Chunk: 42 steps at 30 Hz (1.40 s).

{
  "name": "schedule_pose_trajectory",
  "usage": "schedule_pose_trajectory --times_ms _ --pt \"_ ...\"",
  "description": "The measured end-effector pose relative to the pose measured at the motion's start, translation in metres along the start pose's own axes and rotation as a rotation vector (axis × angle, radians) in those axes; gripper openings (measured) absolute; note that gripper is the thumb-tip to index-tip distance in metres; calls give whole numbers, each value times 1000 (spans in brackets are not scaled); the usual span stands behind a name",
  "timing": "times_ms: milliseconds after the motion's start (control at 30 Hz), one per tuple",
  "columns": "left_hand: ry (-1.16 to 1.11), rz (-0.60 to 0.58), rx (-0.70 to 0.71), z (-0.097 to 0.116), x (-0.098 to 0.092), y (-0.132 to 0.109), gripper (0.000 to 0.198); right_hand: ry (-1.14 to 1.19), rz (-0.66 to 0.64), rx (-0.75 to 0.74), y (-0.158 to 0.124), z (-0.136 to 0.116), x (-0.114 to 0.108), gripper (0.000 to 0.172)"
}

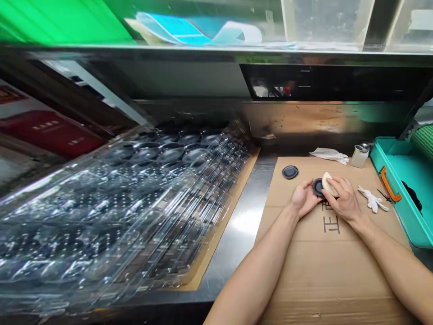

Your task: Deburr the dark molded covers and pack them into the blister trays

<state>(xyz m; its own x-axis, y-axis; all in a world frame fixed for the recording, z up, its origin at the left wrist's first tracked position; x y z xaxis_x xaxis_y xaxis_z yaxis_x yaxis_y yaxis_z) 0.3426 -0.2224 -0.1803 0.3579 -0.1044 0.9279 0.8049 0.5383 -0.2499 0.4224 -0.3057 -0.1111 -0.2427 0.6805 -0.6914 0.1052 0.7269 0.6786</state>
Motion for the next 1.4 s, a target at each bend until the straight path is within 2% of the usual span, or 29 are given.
schedule_pose_trajectory --times_ms 133,233,300,400,500,633,733,833,933,967,1000,1067,1167,1300,1400 --pt "72 17 24 -1 -1 2 32 -49 -20 5 -4 -11 4 41" --pt "90 -16 6 -8 4 5 37 -62 -72 -25 0 -25 12 41" --pt "75 -17 19 -11 7 5 42 -102 -69 30 6 -25 13 40" --pt "53 46 44 -11 6 2 44 -157 -44 109 10 -24 13 40" --pt "40 79 27 -11 5 -1 45 -148 -110 42 7 -35 21 40" --pt "38 84 88 -3 3 0 40 -168 -78 91 6 -31 20 39" --pt "46 89 81 -3 0 1 39 -157 -147 35 7 -34 26 39" --pt "64 91 105 -1 -1 1 37 -195 -120 92 4 -31 21 39" --pt "72 72 63 -5 0 0 38 -166 -184 -26 1 -37 25 38" --pt "80 70 61 -5 0 0 39 -162 -197 -40 2 -32 26 37" --pt "90 68 68 -4 -1 0 39 -175 -175 5 5 -20 23 36" --pt "111 63 92 0 0 -1 40 -191 -81 147 11 11 9 33" --pt "101 62 91 3 0 -1 44 -142 56 228 14 42 -11 36" --pt "74 68 100 8 1 1 48 13 71 356 10 53 -19 67" --pt "98 61 122 10 1 4 48 161 -16 448 9 49 -15 66"
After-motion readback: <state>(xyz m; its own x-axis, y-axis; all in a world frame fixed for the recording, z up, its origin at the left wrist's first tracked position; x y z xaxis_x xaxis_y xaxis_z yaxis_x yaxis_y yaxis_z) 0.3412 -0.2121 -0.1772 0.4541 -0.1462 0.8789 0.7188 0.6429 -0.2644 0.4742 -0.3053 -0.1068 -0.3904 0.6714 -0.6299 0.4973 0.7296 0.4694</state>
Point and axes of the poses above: each hand's wrist, its own y-axis towards the middle knuckle, its own x-axis out of the palm, z = x × y, the point moved 9 cm from there along y, towards the middle knuckle, and after that the axes turned 10 degrees about -y, right-handed, at the moved point
